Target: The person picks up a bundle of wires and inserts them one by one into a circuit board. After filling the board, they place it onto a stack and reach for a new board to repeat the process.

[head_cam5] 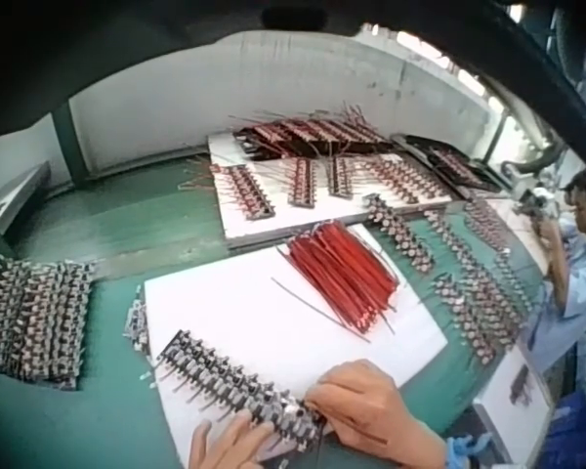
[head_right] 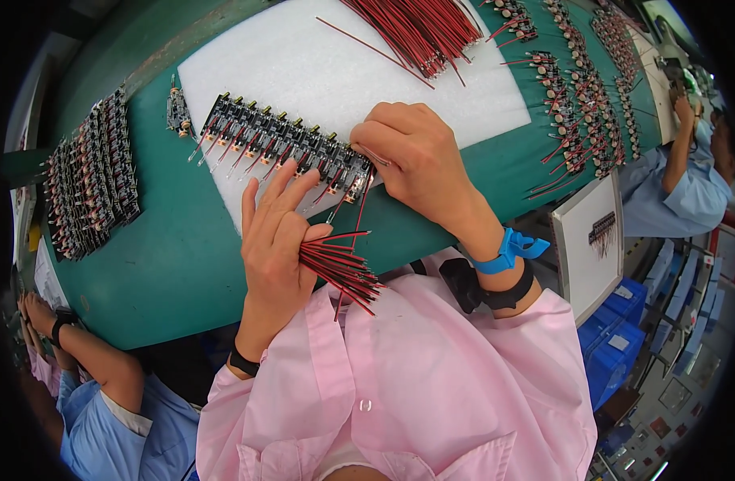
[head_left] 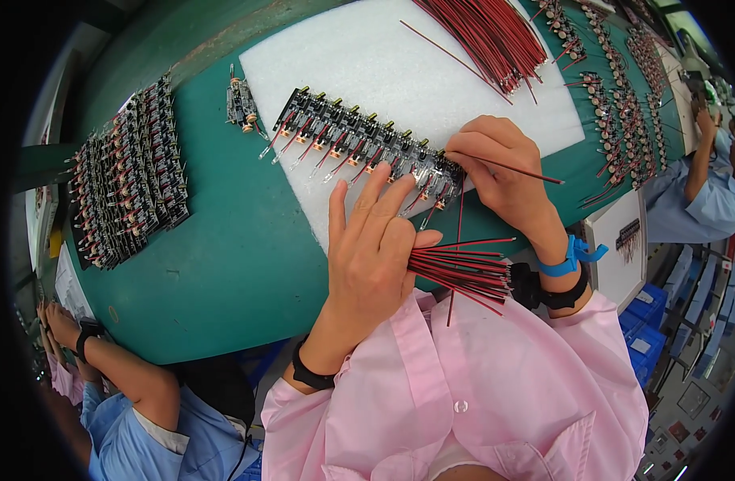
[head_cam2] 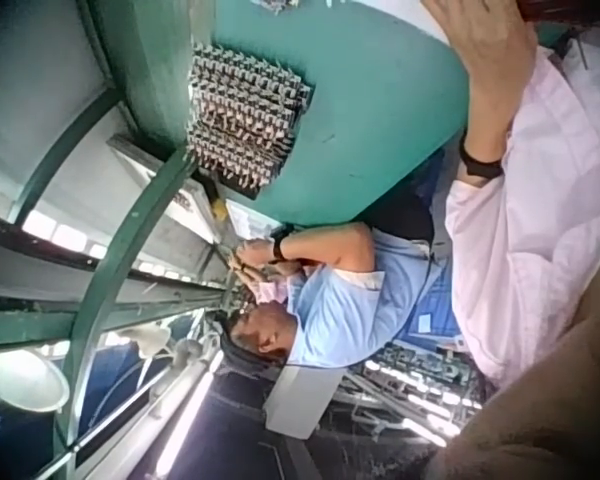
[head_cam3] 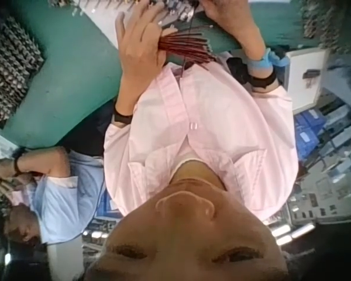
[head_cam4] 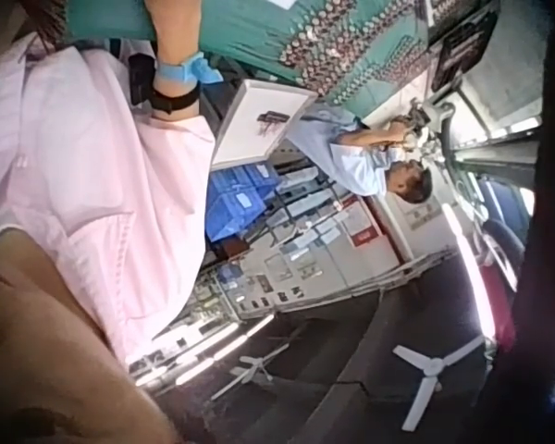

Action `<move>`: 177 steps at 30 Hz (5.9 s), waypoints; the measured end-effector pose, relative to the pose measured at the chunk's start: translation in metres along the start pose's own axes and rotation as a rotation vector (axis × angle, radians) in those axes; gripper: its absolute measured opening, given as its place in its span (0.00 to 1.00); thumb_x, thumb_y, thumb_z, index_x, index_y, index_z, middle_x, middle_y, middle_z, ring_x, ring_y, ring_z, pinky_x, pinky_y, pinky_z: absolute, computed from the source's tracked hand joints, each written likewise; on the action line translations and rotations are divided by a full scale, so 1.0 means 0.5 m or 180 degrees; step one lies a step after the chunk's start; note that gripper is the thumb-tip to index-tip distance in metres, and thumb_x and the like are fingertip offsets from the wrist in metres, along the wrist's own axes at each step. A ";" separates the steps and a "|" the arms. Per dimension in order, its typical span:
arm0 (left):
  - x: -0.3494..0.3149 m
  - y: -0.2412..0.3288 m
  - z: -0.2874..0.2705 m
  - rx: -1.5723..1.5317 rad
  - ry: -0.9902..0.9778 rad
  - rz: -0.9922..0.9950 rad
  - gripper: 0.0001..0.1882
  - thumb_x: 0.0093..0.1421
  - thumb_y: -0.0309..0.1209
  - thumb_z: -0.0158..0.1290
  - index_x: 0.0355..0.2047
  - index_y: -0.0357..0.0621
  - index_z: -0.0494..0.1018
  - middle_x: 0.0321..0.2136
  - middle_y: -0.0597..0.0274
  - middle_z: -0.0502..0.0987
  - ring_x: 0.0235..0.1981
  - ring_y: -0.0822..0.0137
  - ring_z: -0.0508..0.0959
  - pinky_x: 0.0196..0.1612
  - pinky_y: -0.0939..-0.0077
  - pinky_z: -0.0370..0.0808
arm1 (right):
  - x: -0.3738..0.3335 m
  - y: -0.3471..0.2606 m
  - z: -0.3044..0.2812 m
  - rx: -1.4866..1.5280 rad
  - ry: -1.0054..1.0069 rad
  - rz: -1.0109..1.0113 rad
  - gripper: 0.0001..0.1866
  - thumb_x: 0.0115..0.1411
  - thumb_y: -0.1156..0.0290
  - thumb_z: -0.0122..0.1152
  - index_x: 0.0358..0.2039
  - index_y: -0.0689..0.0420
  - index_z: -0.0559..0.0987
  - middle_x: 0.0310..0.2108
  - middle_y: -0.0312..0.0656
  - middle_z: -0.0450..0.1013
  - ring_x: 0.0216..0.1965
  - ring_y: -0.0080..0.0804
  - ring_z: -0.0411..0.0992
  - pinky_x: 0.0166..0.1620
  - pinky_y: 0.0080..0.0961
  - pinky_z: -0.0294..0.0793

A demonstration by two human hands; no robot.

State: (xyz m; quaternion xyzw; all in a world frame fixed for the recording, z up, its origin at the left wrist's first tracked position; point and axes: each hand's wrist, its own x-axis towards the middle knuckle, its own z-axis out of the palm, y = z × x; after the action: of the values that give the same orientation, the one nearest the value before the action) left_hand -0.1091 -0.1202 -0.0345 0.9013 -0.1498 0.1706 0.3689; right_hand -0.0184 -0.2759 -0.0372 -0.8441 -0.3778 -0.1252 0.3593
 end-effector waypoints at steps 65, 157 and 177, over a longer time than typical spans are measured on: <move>0.102 0.039 -0.013 -0.4662 0.1395 -0.2401 0.16 0.59 0.37 0.34 0.33 0.35 0.65 0.33 0.54 0.70 0.36 0.68 0.70 0.32 0.81 0.68 | 0.070 -0.070 -0.016 0.3083 -0.0635 0.1386 0.07 0.50 0.73 0.49 0.21 0.64 0.71 0.15 0.36 0.67 0.14 0.13 0.57 0.16 0.10 0.54; -0.045 0.002 -0.050 -0.3415 0.1263 -0.1816 0.15 0.59 0.37 0.35 0.19 0.42 0.55 0.11 0.70 0.52 0.11 0.80 0.49 0.12 0.85 0.47 | 0.020 -0.059 -0.019 -0.0929 -0.0824 -0.0103 0.10 0.41 0.84 0.50 0.27 0.60 0.72 0.26 0.42 0.65 0.30 0.38 0.62 0.35 0.27 0.60; 0.028 -0.008 -0.055 -0.5716 0.1161 -0.1887 0.15 0.60 0.37 0.32 0.32 0.39 0.64 0.26 0.62 0.67 0.31 0.68 0.69 0.34 0.74 0.70 | 0.030 -0.096 -0.062 0.1497 -0.0196 0.1229 0.04 0.46 0.77 0.52 0.24 0.64 0.71 0.16 0.38 0.65 0.18 0.20 0.60 0.23 0.15 0.59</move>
State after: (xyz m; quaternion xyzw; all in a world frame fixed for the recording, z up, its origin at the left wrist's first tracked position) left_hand -0.1001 -0.0997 -0.0127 0.2437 0.0690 0.0297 0.9669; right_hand -0.0414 -0.2674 0.0165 -0.7974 -0.2397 0.0619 0.5503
